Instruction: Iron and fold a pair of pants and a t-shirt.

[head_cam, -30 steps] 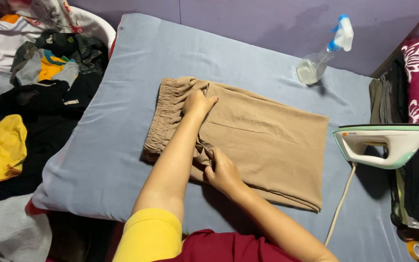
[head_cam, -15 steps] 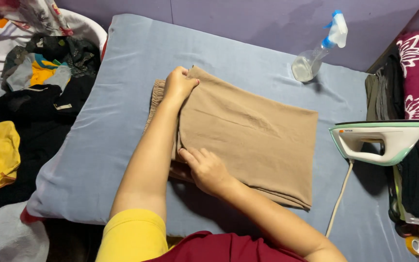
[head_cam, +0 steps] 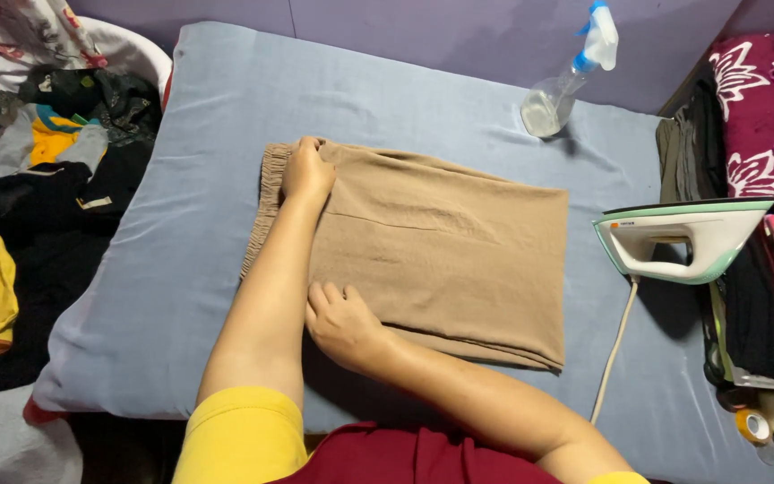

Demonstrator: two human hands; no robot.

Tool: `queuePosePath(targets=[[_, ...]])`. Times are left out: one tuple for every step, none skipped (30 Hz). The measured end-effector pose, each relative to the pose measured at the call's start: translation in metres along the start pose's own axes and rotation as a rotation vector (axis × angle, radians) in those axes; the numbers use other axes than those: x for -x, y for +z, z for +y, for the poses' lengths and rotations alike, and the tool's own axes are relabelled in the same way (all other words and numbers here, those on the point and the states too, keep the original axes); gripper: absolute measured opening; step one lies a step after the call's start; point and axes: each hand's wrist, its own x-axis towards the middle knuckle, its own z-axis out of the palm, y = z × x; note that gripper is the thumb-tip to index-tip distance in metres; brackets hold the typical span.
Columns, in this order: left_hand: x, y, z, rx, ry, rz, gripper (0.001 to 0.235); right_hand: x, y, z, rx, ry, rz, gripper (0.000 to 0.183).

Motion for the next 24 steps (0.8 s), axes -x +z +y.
queuePosePath(targets=[[0.000, -0.005, 0.003, 0.033, -0.018, -0.003, 0.044, -0.004, -0.001, -0.004, 0.049, -0.018, -0.012, 0.043], [0.001, -0.010, 0.005, 0.066, -0.036, -0.006, 0.045, -0.008, -0.002, -0.008, 0.097, -0.036, -0.025, 0.040], [0.003, -0.011, 0.005, 0.064, -0.034, -0.008, 0.045, -0.005, -0.008, -0.012, 0.096, -0.034, -0.024, 0.040], [0.005, -0.013, 0.004, 0.068, -0.046, -0.009, 0.045, -0.002, -0.015, -0.016, 0.143, -0.035, 0.027, 0.044], [0.005, -0.014, 0.006, 0.076, -0.054, -0.006, 0.045, 0.000, -0.022, -0.018, 0.195, -0.036, 0.080, 0.049], [0.004, -0.015, 0.007, 0.076, -0.050, -0.004, 0.045, 0.005, -0.028, -0.014, 0.199, -0.034, 0.082, 0.049], [0.006, -0.014, 0.008, 0.051, -0.073, -0.025, 0.047, 0.012, -0.034, -0.012, 0.045, -0.072, 0.162, 0.053], [0.008, -0.013, 0.008, 0.026, -0.097, -0.047, 0.048, 0.018, -0.040, -0.010, -0.108, -0.110, 0.241, 0.057], [0.013, -0.016, 0.017, 0.026, -0.092, -0.050, 0.048, 0.027, -0.039, 0.011, -0.107, -0.105, 0.241, 0.057], [0.018, -0.019, 0.025, -0.160, 0.001, -0.011, 0.053, 0.036, -0.037, 0.033, -0.309, -0.028, 0.226, 0.039], [0.024, -0.021, 0.034, -0.344, 0.093, 0.029, 0.061, 0.046, -0.036, 0.055, -0.511, 0.046, 0.209, 0.021], [0.040, -0.019, 0.049, -0.342, 0.096, 0.027, 0.061, 0.058, -0.027, 0.093, -0.510, 0.050, 0.208, 0.021], [0.057, -0.019, 0.062, -0.381, 0.237, 0.018, 0.068, 0.070, -0.018, 0.129, -0.418, 0.305, 0.315, 0.018], [0.074, -0.018, 0.076, -0.419, 0.378, 0.010, 0.076, 0.082, -0.008, 0.165, -0.319, 0.559, 0.420, 0.017], [0.085, -0.001, 0.076, -0.417, 0.378, 0.012, 0.076, 0.097, 0.005, 0.199, -0.318, 0.558, 0.420, 0.017], [0.096, 0.017, 0.076, -0.378, 0.446, -0.084, 0.082, 0.112, 0.017, 0.233, -0.217, 0.730, 0.311, 0.029], [0.106, 0.034, 0.076, -0.338, 0.517, -0.181, 0.088, 0.127, 0.030, 0.267, -0.112, 0.903, 0.201, 0.042], [0.114, 0.037, 0.075, -0.337, 0.521, -0.182, 0.088, 0.137, 0.035, 0.279, -0.110, 0.906, 0.202, 0.042], [0.122, 0.040, 0.074, -0.355, 0.534, -0.244, 0.091, 0.146, 0.039, 0.292, -0.114, 0.969, 0.129, 0.049], [0.130, 0.044, 0.074, -0.373, 0.546, -0.307, 0.095, 0.156, 0.043, 0.305, -0.117, 1.032, 0.054, 0.056], [0.131, 0.041, 0.073, -0.372, 0.546, -0.307, 0.095, 0.161, 0.049, 0.311, -0.116, 1.031, 0.054, 0.056], [0.131, 0.039, 0.071, -0.335, 0.571, -0.265, 0.095, 0.165, 0.054, 0.316, -0.118, 1.035, 0.079, 0.059], [0.133, 0.035, 0.067, -0.301, 0.592, -0.222, 0.095, 0.167, 0.061, 0.320, -0.123, 1.035, 0.105, 0.063], [0.130, 0.031, 0.066, -0.303, 0.590, -0.221, 0.095, 0.170, 0.063, 0.321, -0.125, 1.032, 0.105, 0.063]])
